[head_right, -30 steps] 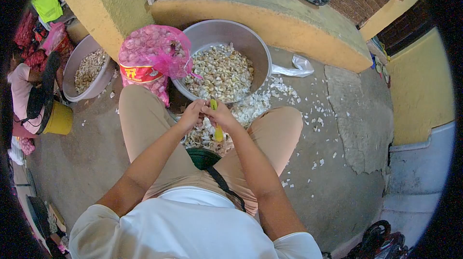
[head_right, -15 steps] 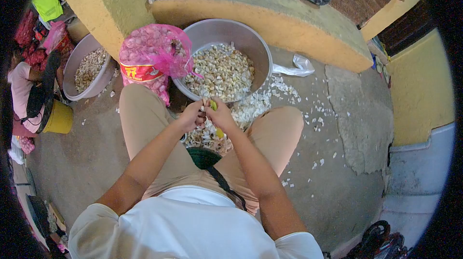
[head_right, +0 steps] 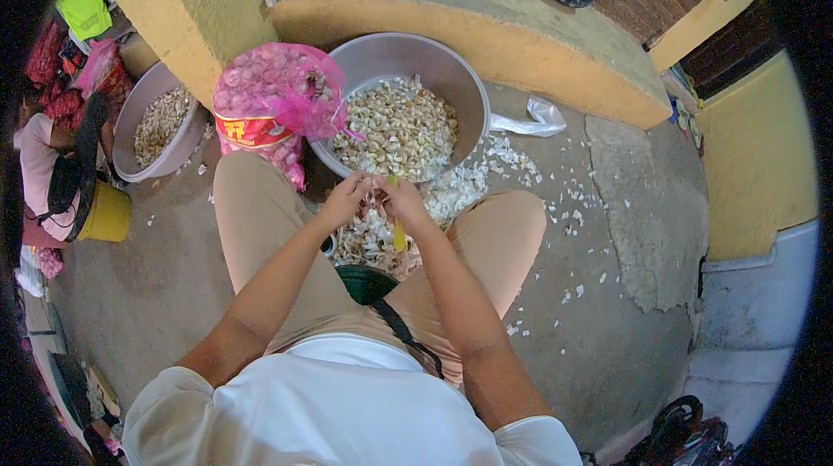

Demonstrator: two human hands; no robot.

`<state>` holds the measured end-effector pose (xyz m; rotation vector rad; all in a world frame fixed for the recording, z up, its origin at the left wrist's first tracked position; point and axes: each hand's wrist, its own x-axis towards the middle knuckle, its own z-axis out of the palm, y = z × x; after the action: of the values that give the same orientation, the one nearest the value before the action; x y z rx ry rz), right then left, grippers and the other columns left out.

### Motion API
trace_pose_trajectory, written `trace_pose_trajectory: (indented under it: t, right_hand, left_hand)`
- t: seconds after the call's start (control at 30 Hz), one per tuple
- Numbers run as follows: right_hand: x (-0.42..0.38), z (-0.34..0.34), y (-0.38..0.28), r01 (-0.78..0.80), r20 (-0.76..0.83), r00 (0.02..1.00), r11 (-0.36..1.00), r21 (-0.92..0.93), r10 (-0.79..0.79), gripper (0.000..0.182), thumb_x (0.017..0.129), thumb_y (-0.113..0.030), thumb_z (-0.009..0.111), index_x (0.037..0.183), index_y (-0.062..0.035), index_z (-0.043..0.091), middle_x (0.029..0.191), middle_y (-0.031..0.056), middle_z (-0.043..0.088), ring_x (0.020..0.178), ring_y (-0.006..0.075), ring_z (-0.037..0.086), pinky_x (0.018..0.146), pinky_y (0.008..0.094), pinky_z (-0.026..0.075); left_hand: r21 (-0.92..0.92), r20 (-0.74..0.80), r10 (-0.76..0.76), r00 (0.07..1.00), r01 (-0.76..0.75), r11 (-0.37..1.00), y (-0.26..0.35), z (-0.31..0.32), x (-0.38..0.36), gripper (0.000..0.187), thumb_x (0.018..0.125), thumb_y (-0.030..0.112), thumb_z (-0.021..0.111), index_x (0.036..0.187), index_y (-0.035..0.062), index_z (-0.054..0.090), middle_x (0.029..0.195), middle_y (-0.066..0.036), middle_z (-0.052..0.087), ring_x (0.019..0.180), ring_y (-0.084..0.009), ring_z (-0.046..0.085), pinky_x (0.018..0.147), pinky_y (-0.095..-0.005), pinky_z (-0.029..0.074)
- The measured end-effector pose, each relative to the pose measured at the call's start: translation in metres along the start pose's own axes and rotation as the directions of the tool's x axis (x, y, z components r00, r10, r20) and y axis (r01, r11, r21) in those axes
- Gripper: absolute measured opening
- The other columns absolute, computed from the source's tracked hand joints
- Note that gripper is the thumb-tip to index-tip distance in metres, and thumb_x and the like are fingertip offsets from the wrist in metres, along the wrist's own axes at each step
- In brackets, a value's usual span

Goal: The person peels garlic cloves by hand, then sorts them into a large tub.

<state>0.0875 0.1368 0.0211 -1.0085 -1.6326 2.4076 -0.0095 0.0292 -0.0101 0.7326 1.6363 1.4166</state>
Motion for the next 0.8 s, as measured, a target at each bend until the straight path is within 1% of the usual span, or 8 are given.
trace_pose_trajectory:
  t: [0.1, 0.27, 0.37, 0.5, 0.6, 0.7, 0.73, 0.8]
  right_hand:
    - [-0.001, -0.004, -0.003, -0.05, -0.006, 0.999, 0.997, 0.062, 0.051, 0.025, 0.08, -0.03, 0.052, 0.073, -0.0062, 0.051, 0.056, 0.0012, 0.048, 0.034, 0.007, 0.034, 0.031, 0.0232, 0.027]
    - [0.005, -0.014, -0.005, -0.127, 0.025, 0.991, 0.989, -0.076, 0.13, 0.023, 0.079, -0.029, 0.054, 0.073, -0.0066, 0.051, 0.056, 0.0015, 0.049, 0.034, 0.0063, 0.033, 0.032, 0.0218, 0.028]
    - [0.014, -0.018, -0.006, -0.047, -0.073, 0.996, 0.997, -0.054, 0.043, 0.025, 0.078, -0.029, 0.054, 0.076, -0.0044, 0.051, 0.059, 0.0035, 0.051, 0.035, 0.0079, 0.035, 0.031, 0.0227, 0.028]
    - [0.017, -0.016, -0.012, 0.096, -0.196, 0.977, 0.994, 0.046, -0.086, 0.03, 0.078, -0.031, 0.054, 0.081, -0.0011, 0.05, 0.063, 0.0062, 0.055, 0.037, 0.0097, 0.038, 0.032, 0.0232, 0.03]
    - [0.016, -0.011, -0.011, 0.061, -0.084, 0.994, 0.994, -0.089, -0.069, 0.033, 0.077, -0.032, 0.055, 0.09, -0.0013, 0.05, 0.068, 0.0072, 0.056, 0.037, 0.0088, 0.039, 0.032, 0.0214, 0.029]
    - [-0.004, 0.005, -0.019, 0.107, 0.082, 0.994, 0.861, -0.497, -0.076, 0.039, 0.074, -0.031, 0.059, 0.1, -0.0032, 0.05, 0.074, 0.0099, 0.058, 0.048, 0.014, 0.05, 0.041, 0.0254, 0.038]
    - [-0.001, 0.004, -0.009, 0.27, 0.113, 0.961, 0.772, -0.575, -0.253, 0.04, 0.073, -0.031, 0.06, 0.101, -0.0037, 0.05, 0.077, 0.0109, 0.058, 0.054, 0.0167, 0.052, 0.047, 0.0274, 0.04]
    - [0.006, 0.004, 0.009, 0.53, 0.215, 0.801, 0.493, -0.69, -0.559, 0.043, 0.071, -0.03, 0.062, 0.104, -0.0045, 0.05, 0.081, 0.013, 0.058, 0.067, 0.022, 0.057, 0.059, 0.0314, 0.044]
  left_hand:
    - [-0.205, 0.011, -0.074, 0.997, 0.075, 0.976, 0.002, -0.002, 0.001, 0.025, 0.087, 0.026, 0.04, 0.103, 0.007, 0.043, 0.071, -0.007, 0.049, 0.052, -0.014, 0.05, 0.043, -0.0282, 0.045]
    - [-0.538, -0.069, -0.253, 0.965, 0.178, 0.824, -0.005, -0.012, 0.009, 0.023, 0.086, 0.024, 0.039, 0.104, 0.0094, 0.036, 0.077, -0.009, 0.048, 0.056, -0.0159, 0.051, 0.045, -0.0295, 0.046]
    - [-0.533, -0.07, -0.278, 0.958, 0.199, 0.822, -0.005, -0.015, 0.008, 0.022, 0.086, 0.024, 0.039, 0.104, 0.012, 0.033, 0.077, -0.009, 0.048, 0.056, -0.0161, 0.051, 0.047, -0.0304, 0.046]
    - [-0.572, 0.078, -0.27, 0.96, 0.265, 0.776, -0.006, -0.011, 0.007, 0.024, 0.086, 0.028, 0.038, 0.104, 0.0146, 0.031, 0.076, -0.008, 0.049, 0.053, -0.0153, 0.048, 0.048, -0.0313, 0.045]
    - [-0.573, 0.125, -0.244, 0.962, 0.271, 0.773, -0.004, -0.009, 0.005, 0.026, 0.087, 0.03, 0.036, 0.106, 0.0152, 0.029, 0.072, -0.006, 0.048, 0.052, -0.0146, 0.046, 0.046, -0.0308, 0.043]
    - [-0.565, 0.151, -0.238, 0.959, 0.281, 0.776, -0.004, -0.007, 0.003, 0.026, 0.088, 0.031, 0.033, 0.108, 0.0154, 0.028, 0.069, -0.004, 0.046, 0.05, -0.0137, 0.042, 0.044, -0.0289, 0.039]
    - [-0.536, 0.141, -0.271, 0.952, 0.304, 0.787, 0.001, -0.004, -0.001, 0.025, 0.089, 0.031, 0.032, 0.108, 0.0155, 0.029, 0.068, -0.003, 0.045, 0.049, -0.0131, 0.041, 0.044, -0.0282, 0.037]
    - [-0.503, 0.137, -0.314, 0.94, 0.339, 0.795, 0.01, -0.001, -0.007, 0.024, 0.089, 0.03, 0.03, 0.108, 0.0154, 0.03, 0.065, -0.002, 0.043, 0.048, -0.0121, 0.038, 0.043, -0.0271, 0.035]
